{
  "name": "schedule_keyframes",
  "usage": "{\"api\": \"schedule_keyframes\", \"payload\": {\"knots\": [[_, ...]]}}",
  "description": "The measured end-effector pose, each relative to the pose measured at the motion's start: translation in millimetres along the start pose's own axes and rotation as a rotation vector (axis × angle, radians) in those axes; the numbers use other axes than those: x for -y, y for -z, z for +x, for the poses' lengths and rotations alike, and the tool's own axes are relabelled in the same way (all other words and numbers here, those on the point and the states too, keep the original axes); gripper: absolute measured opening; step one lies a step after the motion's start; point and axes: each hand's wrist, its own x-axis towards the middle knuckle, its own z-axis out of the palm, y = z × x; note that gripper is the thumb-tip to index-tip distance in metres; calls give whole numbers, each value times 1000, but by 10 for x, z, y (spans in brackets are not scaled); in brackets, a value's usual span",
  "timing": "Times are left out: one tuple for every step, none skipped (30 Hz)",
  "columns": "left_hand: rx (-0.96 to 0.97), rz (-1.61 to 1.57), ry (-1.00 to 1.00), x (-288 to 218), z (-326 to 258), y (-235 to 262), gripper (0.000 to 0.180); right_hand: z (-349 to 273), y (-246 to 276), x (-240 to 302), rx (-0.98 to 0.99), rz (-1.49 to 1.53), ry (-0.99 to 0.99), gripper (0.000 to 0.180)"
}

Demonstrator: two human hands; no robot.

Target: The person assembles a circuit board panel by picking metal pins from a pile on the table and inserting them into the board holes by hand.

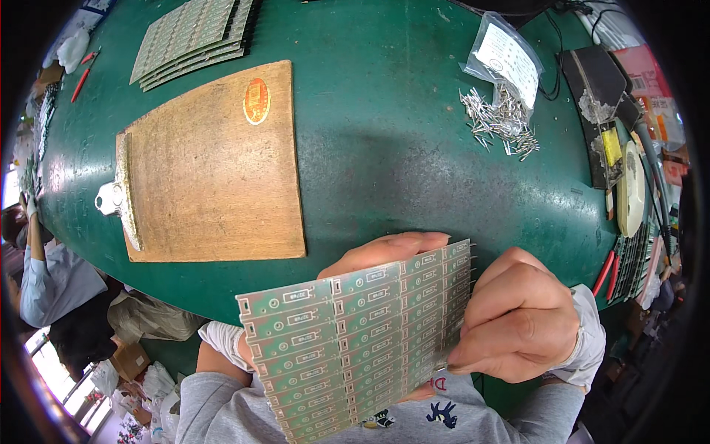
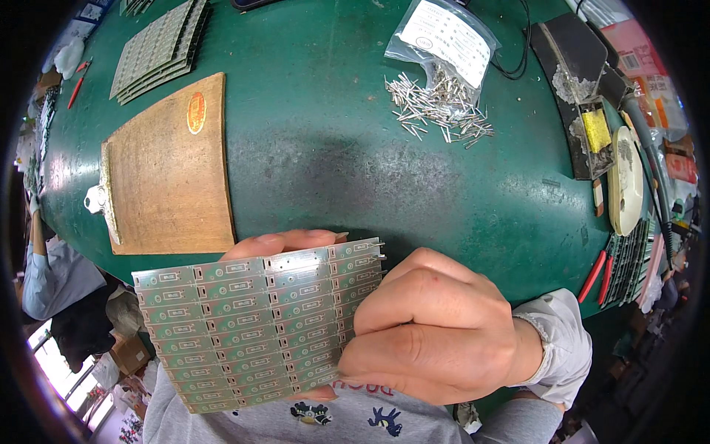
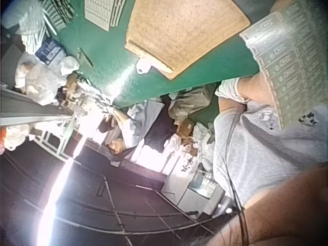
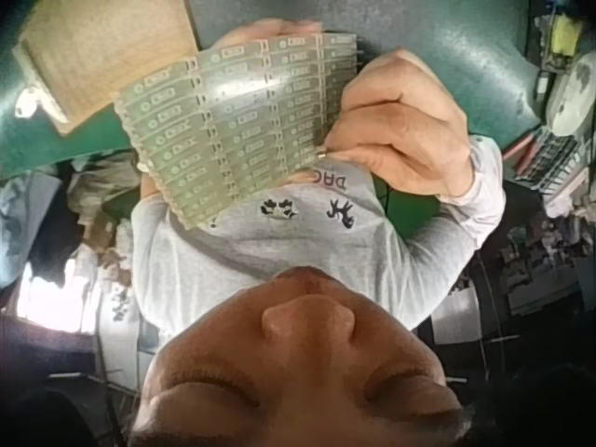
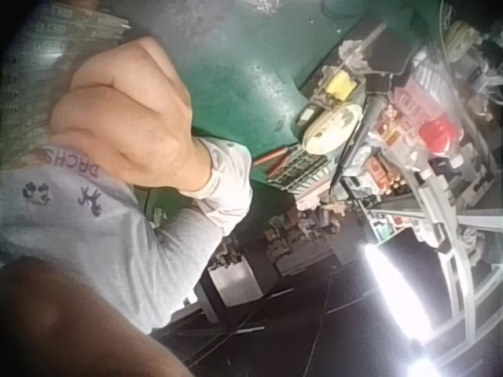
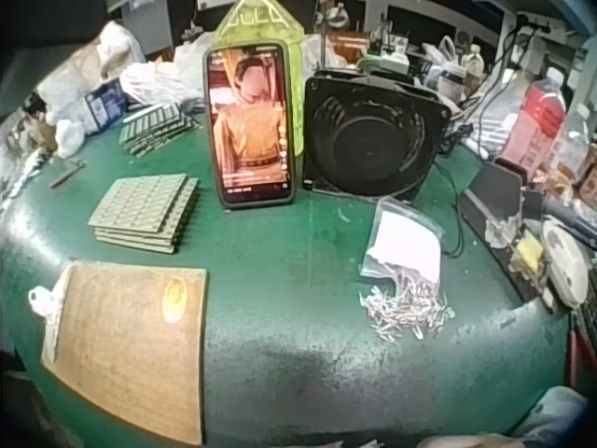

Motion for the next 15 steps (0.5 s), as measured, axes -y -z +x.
{"api": "schedule_keyframes", "payload": {"knots": [[0, 0, 1, 20, 3, -10, 91, -11, 4, -5, 0, 0, 0, 20], [-10, -25, -46, 57, 7, -22, 91, -31, 11, -17, 32, -14, -14, 17], [-19, -50, -93, 75, 7, -29, 92, -42, 14, -22, 64, -29, -27, 13], [-18, -51, -92, 77, 9, -31, 92, -44, 16, -23, 64, -29, -29, 13], [-15, -61, -82, 79, 10, -32, 92, -45, 19, -24, 62, -34, -29, 13], [-12, -72, -71, 80, 10, -34, 92, -45, 22, -26, 60, -39, -29, 13], [-9, -82, -61, 80, 9, -34, 92, -43, 25, -28, 59, -38, -29, 13], [-6, -93, -50, 79, 7, -34, 92, -40, 29, -30, 65, -34, -29, 13], [-4, -103, -40, 79, 5, -33, 92, -39, 29, -31, 70, -29, -29, 13], [-1, -113, -30, 78, 2, -33, 92, -41, 26, -31, 69, -29, -30, 13], [2, -124, -20, 77, -1, -33, 92, -45, 21, -31, 67, -24, -27, 13], [5, -134, -9, 76, -6, -33, 92, -46, 15, -31, 64, -18, -25, 13], [7, -144, 1, 74, -9, -33, 93, -37, 8, -27, 65, -18, -25, 13], [10, -154, 12, 73, -13, -32, 93, -21, -3, -21, 42, -8, 0, 16], [12, -165, 23, 72, -17, -31, 93, -12, -13, -19, 18, 2, 26, 20]]}}
